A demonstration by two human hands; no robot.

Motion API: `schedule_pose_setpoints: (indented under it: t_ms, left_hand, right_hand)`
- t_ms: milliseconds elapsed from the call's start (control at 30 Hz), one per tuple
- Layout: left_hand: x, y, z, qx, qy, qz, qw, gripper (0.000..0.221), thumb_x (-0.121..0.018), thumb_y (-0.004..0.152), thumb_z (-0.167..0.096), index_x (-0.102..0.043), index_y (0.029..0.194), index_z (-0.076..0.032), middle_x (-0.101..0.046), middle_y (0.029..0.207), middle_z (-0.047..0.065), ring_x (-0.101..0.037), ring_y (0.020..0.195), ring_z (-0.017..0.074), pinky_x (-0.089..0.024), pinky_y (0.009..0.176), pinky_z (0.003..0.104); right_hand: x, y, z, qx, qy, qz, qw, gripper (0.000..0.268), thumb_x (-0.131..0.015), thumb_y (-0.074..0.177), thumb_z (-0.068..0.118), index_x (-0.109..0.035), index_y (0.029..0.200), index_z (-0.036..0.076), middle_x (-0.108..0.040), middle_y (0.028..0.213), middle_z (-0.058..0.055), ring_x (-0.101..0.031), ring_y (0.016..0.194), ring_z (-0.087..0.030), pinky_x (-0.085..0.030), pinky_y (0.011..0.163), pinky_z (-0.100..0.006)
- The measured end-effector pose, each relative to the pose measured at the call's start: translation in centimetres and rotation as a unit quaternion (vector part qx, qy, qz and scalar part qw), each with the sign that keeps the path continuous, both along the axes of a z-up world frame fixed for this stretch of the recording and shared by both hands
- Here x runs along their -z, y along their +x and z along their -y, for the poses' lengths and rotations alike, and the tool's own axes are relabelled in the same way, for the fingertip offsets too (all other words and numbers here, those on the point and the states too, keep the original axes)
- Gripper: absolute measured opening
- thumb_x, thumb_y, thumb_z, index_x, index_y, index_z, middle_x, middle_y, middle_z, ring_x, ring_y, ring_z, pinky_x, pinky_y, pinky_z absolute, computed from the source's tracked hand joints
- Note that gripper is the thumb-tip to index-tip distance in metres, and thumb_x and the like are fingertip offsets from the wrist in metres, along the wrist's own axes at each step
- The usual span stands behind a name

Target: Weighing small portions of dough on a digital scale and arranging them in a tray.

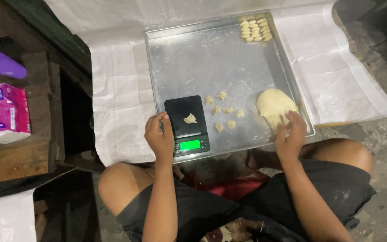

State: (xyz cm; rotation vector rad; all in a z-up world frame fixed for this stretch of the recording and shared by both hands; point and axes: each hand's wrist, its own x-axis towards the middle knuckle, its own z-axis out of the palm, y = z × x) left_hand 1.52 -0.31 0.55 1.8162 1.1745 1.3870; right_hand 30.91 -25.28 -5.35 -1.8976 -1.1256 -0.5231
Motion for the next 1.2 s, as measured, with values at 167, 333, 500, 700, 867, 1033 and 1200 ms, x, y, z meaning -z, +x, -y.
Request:
schedule_pose_setpoints:
  t_ms: [167, 333, 500, 700, 867, 1033, 1200]
  left_hand:
    - [2.2, -0.2, -0.5, 0.008, 0.025, -0.068, 0.997, 0.012, -0.072, 0.097, -0.015, -0.078, 0.105, -0.009, -0.073, 0.092, 0.007, -0.067, 0.090, 0.0256, -0.052, 0.081, 0.040]
    - [3.5, 0.5, 0.0, 0.006, 0.095, -0.278, 0.956, 0.028, -0.071, 0.096, -0.031, -0.078, 0.114, -0.011, -0.070, 0.120, 0.010, -0.062, 0.118, 0.0302, -0.047, 0.090, 0.045]
    - [2.4, 2.0, 1.1, 0.083, 0.115, -0.387, 0.911, 0.039, -0.078, 0.086, -0.033, -0.076, 0.118, -0.010, -0.062, 0.141, 0.018, -0.050, 0.139, 0.0366, -0.040, 0.101, 0.052]
    - [7.1, 2.5, 1.3, 0.133, 0.160, -0.335, 0.919, 0.023, -0.079, 0.086, -0.033, -0.070, 0.104, -0.023, -0.065, 0.093, -0.007, -0.063, 0.101, 0.0156, -0.041, 0.087, 0.037]
    - [4.5, 4.6, 3.2, 0.152, 0.077, -0.272, 0.947, 0.036, -0.083, 0.081, -0.026, -0.070, 0.114, -0.020, -0.070, 0.091, -0.003, -0.066, 0.091, 0.0198, -0.047, 0.077, 0.038]
    - [6.2, 10.2, 3.0, 0.203, 0.095, -0.280, 0.934, 0.038, -0.078, 0.085, -0.029, -0.072, 0.121, -0.017, -0.072, 0.098, 0.003, -0.067, 0.098, 0.0247, -0.049, 0.078, 0.041]
    - [5.2, 16.7, 0.7, 0.253, 0.166, -0.272, 0.913, 0.021, -0.078, 0.085, -0.032, -0.075, 0.103, -0.020, -0.064, 0.079, -0.003, -0.066, 0.080, 0.0225, -0.051, 0.068, 0.040]
  right_hand:
    - [0.6, 0.3, -0.5, 0.018, -0.002, 0.025, 1.000, 0.024, -0.064, 0.102, 0.000, -0.065, 0.126, -0.003, -0.065, 0.129, -0.022, -0.059, 0.125, -0.042, -0.045, 0.108, -0.054]
    - [0.5, -0.1, -0.7, 0.034, -0.012, 0.048, 0.998, 0.026, -0.063, 0.103, 0.002, -0.064, 0.128, -0.004, -0.064, 0.130, -0.022, -0.058, 0.125, -0.043, -0.045, 0.107, -0.054]
    - [-0.5, -0.9, -1.2, 0.052, -0.003, 0.043, 0.998, 0.023, -0.064, 0.104, 0.005, -0.065, 0.126, -0.002, -0.066, 0.126, -0.022, -0.060, 0.122, -0.043, -0.044, 0.105, -0.055]
    - [0.8, -0.5, -1.1, 0.084, -0.021, 0.061, 0.994, 0.022, -0.065, 0.104, 0.012, -0.065, 0.124, 0.004, -0.067, 0.127, -0.014, -0.061, 0.123, -0.036, -0.043, 0.105, -0.050]
    - [1.5, -0.1, -1.2, 0.091, -0.033, 0.070, 0.993, 0.026, -0.067, 0.101, 0.014, -0.065, 0.124, 0.004, -0.067, 0.127, -0.014, -0.062, 0.122, -0.034, -0.044, 0.103, -0.048]
    - [1.0, -0.6, -1.4, 0.100, -0.032, 0.076, 0.992, 0.031, -0.069, 0.097, 0.014, -0.064, 0.126, 0.004, -0.067, 0.127, -0.015, -0.063, 0.121, -0.035, -0.044, 0.102, -0.049]
    - [-0.1, -1.0, -1.5, 0.098, -0.052, 0.075, 0.991, 0.027, -0.067, 0.098, 0.020, -0.068, 0.122, 0.008, -0.069, 0.124, -0.014, -0.065, 0.118, -0.036, -0.046, 0.100, -0.050]
